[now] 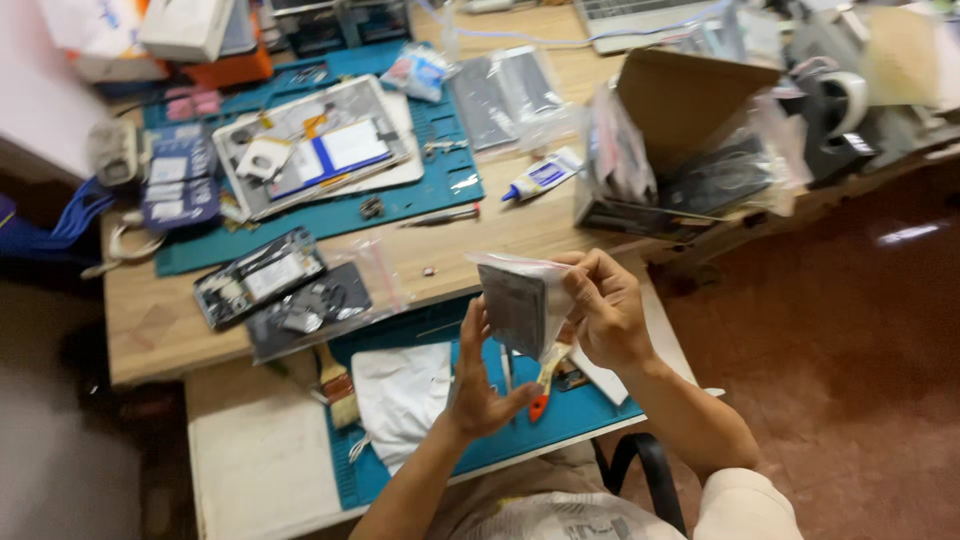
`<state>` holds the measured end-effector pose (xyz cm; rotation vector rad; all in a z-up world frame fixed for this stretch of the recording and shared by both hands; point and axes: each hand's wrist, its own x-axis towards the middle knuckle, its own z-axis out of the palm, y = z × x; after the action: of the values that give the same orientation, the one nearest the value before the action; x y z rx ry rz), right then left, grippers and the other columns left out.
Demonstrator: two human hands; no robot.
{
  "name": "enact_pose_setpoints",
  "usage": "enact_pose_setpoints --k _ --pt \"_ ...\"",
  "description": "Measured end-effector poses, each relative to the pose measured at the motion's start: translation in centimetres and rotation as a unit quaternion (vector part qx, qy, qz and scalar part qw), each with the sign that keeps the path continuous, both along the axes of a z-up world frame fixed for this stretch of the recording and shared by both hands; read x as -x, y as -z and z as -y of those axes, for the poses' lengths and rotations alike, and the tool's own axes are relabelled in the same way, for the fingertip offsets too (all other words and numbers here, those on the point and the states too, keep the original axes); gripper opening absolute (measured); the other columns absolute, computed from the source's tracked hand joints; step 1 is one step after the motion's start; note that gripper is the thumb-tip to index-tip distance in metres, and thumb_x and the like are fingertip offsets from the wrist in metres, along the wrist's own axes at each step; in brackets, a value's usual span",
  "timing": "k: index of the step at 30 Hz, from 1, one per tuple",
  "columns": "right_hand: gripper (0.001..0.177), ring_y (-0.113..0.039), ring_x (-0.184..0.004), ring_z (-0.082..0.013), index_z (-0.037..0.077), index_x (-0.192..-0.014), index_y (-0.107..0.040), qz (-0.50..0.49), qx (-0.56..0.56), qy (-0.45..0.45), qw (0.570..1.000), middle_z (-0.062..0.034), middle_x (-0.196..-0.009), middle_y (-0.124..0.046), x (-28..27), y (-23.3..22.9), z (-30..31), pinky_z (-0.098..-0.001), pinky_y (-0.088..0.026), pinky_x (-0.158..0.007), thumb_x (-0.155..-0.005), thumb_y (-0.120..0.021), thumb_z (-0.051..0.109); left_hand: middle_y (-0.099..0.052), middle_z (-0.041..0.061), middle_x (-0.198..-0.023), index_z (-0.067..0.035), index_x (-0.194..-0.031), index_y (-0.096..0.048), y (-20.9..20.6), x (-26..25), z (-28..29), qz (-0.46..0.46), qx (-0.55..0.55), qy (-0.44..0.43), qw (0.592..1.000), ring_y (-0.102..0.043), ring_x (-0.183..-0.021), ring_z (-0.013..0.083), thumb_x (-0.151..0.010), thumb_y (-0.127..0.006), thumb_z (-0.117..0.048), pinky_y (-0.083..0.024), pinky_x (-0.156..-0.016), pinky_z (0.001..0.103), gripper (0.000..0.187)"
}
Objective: The person handles a disassembled smartphone and its internal components on a cluttered workbench. They use tweezers to manipulate small parts and retrieve a new phone casing from a box of spare parts, then proceed to assemble the device.
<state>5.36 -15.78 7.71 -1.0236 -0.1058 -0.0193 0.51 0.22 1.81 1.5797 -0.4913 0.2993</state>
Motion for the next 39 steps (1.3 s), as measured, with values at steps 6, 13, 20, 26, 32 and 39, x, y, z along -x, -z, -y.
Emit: enact_pose_setpoints --k 6,13,20,26,32,39 --pt "0.021 -0.058 -0.066 -0.0127 0.001 -0.075 -0.054 0.093 0.229 0.054 0.967 -0.0175 -0.09 -0.065 0.8 0.0 -5.0 -0.0232 -0.044 -0.055 -0.085 -0.06 0.017 -0.041 0.022 -0.123 0.008 -0.138 -0.018 0.8 -0.4 -1.7 -0.017 0.02 -0.099 0.995 -0.048 -0.113 0.0316 -0.068 -0.078 -0.029 -0.041 -0.094 0.042 0.1" --pt "0.04 -0.056 -0.101 -0.0214 0.004 -0.115 -0.059 0.132 0.34 -0.004 0.931 -0.0141 -0.109 -0.059 -2.8 0.6 -3.6 -0.0367 -0.042 -0.09 -0.09 -0.048 0.033 -0.036 0.032 -0.129 0.006 -0.136 -0.026 3.0 -0.4 -3.0 -0.293 0.55 0.4 0.672 -0.055 -0.095 0.034 -0.074 -0.063 -0.037 -0.052 -0.068 0.036 0.084" --pt "0.023 -0.053 -0.081 -0.0132 -0.004 -0.097 -0.063 -0.03 0.12 -0.103 0.987 -0.012 -0.089 -0.061 -3.2 4.0 -3.1 -0.026 -0.044 -0.078 -0.086 -0.051 0.011 -0.041 0.031 -0.125 0.003 -0.136 -0.029 1.5 -0.4 -3.5 -0.294 0.545 0.463 0.634 -0.053 -0.1 0.0423 -0.081 -0.051 -0.057 -0.05 -0.069 0.041 0.084" --pt "0.009 -0.051 -0.07 -0.0114 -0.005 -0.084 -0.061 -0.043 0.056 -0.044 0.997 -0.0102 -0.078 -0.055 -3.6 5.0 -3.0 -0.0198 -0.04 -0.066 -0.082 -0.06 0.004 -0.028 0.038 -0.132 -0.003 -0.142 -0.019 2.8 -0.7 -3.0 -0.322 0.581 0.467 0.583 -0.055 -0.1 0.046 -0.083 -0.044 -0.058 -0.054 -0.071 0.048 0.085" --pt "0.008 -0.043 -0.062 -0.0074 -0.004 -0.077 -0.059 -0.027 0.056 0.001 0.998 -0.007 -0.07 -0.049 -4.0 6.2 -3.3 -0.0179 -0.036 -0.058 -0.081 -0.063 0.001 -0.028 0.041 -0.13 -0.007 -0.141 -0.018 3.6 -1.2 -2.4 -0.319 0.604 0.476 0.554 -0.053 -0.1 0.0506 -0.082 -0.043 -0.061 -0.054 -0.071 0.053 0.084" --pt "0.011 -0.039 -0.058 -0.0061 -0.002 -0.072 -0.056 -0.016 0.064 0.017 0.998 -0.0056 -0.065 -0.045 -4.3 6.4 -3.3 -0.0163 -0.033 -0.054 -0.08 -0.065 0.0 -0.026 0.04 -0.132 -0.007 -0.142 -0.018 3.4 -1.2 -2.3 -0.33 0.62 0.468 0.536 -0.053 -0.101 0.0512 -0.085 -0.04 -0.06 -0.055 -0.071 0.054 0.081"
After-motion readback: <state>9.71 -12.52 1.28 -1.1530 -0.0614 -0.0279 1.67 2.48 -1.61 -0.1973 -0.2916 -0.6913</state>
